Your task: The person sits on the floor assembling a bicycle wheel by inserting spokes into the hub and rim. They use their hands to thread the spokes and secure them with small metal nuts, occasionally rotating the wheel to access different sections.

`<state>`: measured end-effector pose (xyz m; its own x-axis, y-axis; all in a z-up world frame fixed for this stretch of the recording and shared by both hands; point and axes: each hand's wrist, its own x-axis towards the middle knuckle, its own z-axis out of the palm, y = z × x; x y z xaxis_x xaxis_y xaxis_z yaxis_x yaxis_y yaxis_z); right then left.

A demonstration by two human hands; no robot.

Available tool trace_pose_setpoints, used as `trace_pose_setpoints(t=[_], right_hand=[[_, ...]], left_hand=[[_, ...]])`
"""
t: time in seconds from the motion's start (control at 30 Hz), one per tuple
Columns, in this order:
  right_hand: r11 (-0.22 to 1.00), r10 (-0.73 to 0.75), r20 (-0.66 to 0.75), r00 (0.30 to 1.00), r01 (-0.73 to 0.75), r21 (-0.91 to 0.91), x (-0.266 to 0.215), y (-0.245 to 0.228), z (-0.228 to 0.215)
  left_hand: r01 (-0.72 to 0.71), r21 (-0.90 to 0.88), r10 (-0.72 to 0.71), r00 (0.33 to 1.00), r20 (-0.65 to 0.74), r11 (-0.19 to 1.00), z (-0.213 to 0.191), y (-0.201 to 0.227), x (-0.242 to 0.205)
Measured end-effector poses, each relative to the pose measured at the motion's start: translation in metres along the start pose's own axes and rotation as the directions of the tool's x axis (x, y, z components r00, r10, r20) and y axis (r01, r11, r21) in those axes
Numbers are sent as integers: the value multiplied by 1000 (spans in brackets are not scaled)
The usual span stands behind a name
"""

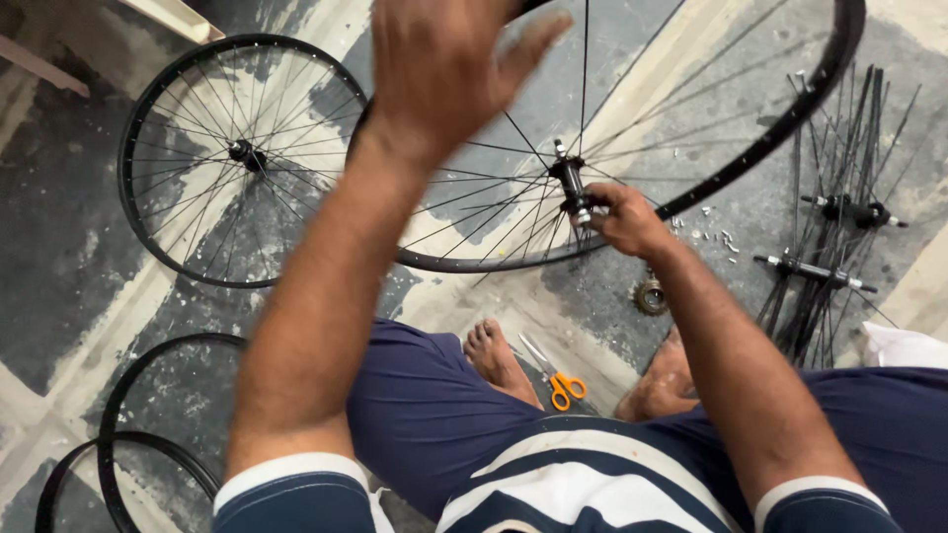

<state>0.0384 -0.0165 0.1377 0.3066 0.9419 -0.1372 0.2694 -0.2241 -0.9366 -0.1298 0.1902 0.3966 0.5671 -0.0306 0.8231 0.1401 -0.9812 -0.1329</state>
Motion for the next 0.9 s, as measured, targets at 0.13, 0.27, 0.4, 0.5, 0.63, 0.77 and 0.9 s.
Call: trace_pose_setpoints(t=[0.13, 0.27, 0.4, 0.5, 0.63, 0.77, 0.9], right_hand=[[992, -82, -22, 996, 79, -101, 4, 6, 13], [959, -206, -79, 975, 185, -216, 7, -24, 22], [966, -171, -71, 983, 152, -210, 19, -31, 20], [970, -147, -47, 988, 135, -200, 26, -19, 13], [977, -91, -17, 996, 92, 191, 32, 6, 12], [937, 107, 9, 994, -104, 335, 37, 10, 18], [985, 170, -4, 985, -170, -16, 41, -12, 14]], left_hand=[[101, -240, -32, 961, 275, 966, 28, 64, -69], [332, -122, -230, 833, 503, 935, 58, 83, -136], [441, -195, -248, 758, 603, 876, 101, 58, -158], [650, -201, -242, 526, 815, 733, 132, 47, -162], [716, -236, -224, 485, 846, 657, 163, 45, -173], [774, -196, -210, 390, 896, 602, 177, 40, -180], [786, -165, -236, 368, 899, 595, 186, 37, -187]])
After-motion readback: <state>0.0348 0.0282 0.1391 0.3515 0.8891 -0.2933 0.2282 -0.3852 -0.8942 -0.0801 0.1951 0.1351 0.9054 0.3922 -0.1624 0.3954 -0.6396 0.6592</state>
